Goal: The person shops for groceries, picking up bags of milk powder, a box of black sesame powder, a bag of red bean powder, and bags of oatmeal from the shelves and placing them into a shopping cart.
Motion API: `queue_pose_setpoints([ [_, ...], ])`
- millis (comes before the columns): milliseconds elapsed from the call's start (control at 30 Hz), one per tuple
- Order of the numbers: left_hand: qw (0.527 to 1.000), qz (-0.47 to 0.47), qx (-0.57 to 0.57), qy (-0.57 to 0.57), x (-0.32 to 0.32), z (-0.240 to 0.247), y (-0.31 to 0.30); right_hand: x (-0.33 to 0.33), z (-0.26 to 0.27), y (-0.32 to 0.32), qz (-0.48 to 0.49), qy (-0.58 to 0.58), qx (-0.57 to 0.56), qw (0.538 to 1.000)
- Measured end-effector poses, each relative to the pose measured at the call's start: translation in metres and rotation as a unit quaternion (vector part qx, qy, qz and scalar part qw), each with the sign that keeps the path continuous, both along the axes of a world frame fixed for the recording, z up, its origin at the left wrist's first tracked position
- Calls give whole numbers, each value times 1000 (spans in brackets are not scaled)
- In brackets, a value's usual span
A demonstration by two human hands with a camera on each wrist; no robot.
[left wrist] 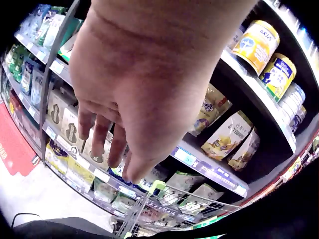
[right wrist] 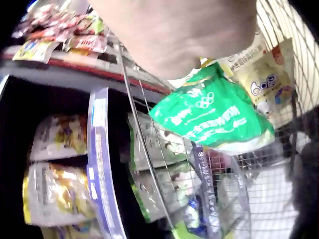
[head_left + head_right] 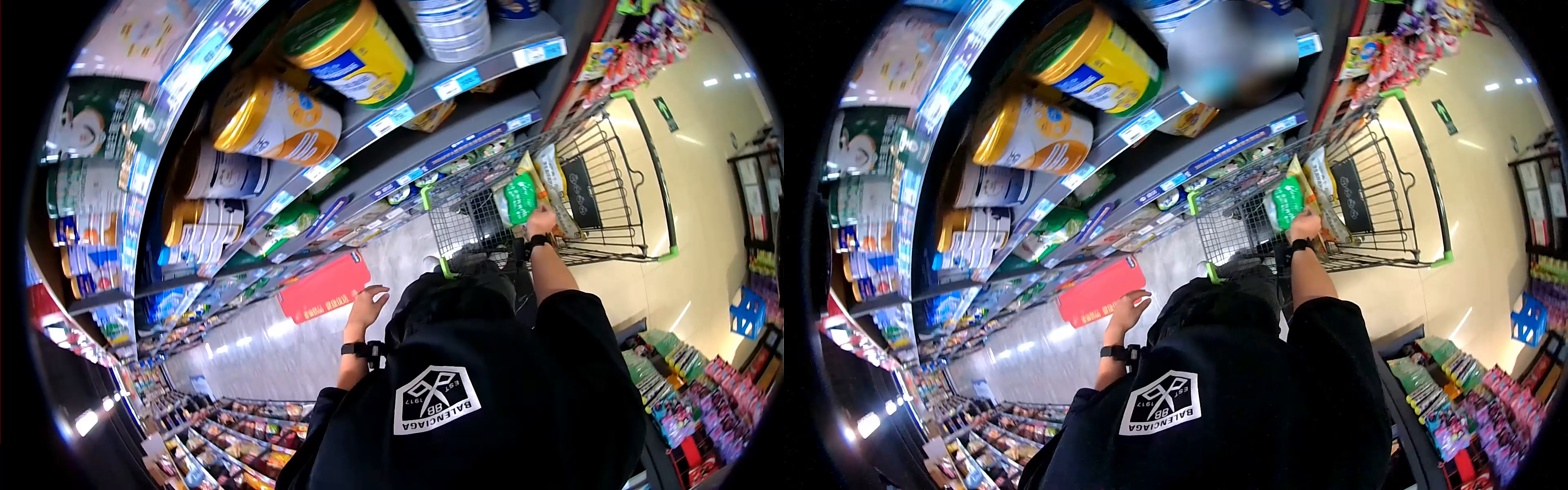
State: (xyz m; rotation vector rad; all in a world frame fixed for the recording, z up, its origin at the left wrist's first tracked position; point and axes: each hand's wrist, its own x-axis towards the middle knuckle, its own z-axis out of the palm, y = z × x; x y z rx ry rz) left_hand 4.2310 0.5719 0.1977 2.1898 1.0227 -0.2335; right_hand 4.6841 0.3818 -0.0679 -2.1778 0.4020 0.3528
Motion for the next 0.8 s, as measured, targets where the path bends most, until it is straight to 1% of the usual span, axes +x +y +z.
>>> queue_pose_setpoints([
  [33, 1000, 11, -16, -14, -3, -6, -2, -1, -3, 4, 0, -2, 29, 1000],
  [67, 1000, 20, -15, -16, -3, -5, -4, -5, -16, 8, 8, -4, 30, 1000],
  [100, 999, 30, -28, -14, -2, -5, -5, -11, -36, 13, 46, -9, 114, 992],
  [133, 998, 40, -41, -12, -2, -6, -6, -18, -18, 18, 84, -14, 198, 977],
  [167, 997, 54, -56, -1, -3, -7, -4, -30, 2, 15, 153, 11, 202, 967],
  [200, 997, 61, -55, -6, -4, -7, -1, -44, 14, 12, 209, -33, 236, 948],
  [267, 998, 55, -31, -2, -5, -6, 8, -62, -46, -4, 249, 48, 262, 931],
  [333, 998, 67, -12, -4, -10, -6, 24, -90, -57, -26, 277, 43, 288, 916],
  [400, 994, 105, -9, -33, -22, -22, 49, -108, -28, -47, 257, 151, 257, 919],
  [433, 991, 114, 21, -72, -33, -38, 66, -115, -13, -54, 232, 197, 219, 927],
  [467, 990, 115, 22, -77, -39, -40, 82, -123, -1, -61, 204, 242, 179, 932],
  [533, 964, 213, 66, -143, -47, -41, 118, -142, 24, -78, 169, 254, 191, 933],
  [600, 927, 285, 82, -228, -57, -35, 158, -162, 44, -85, 100, 263, 169, 944],
  [667, 900, 323, 164, -242, -72, -37, 208, -182, 65, -90, 63, 266, 172, 946],
  [733, 836, 391, 195, -331, -76, -32, 249, -201, 71, -96, 37, 253, 179, 950],
  [800, 819, 447, 197, -300, -82, -12, 288, -217, 82, -95, 27, 244, 180, 953],
])
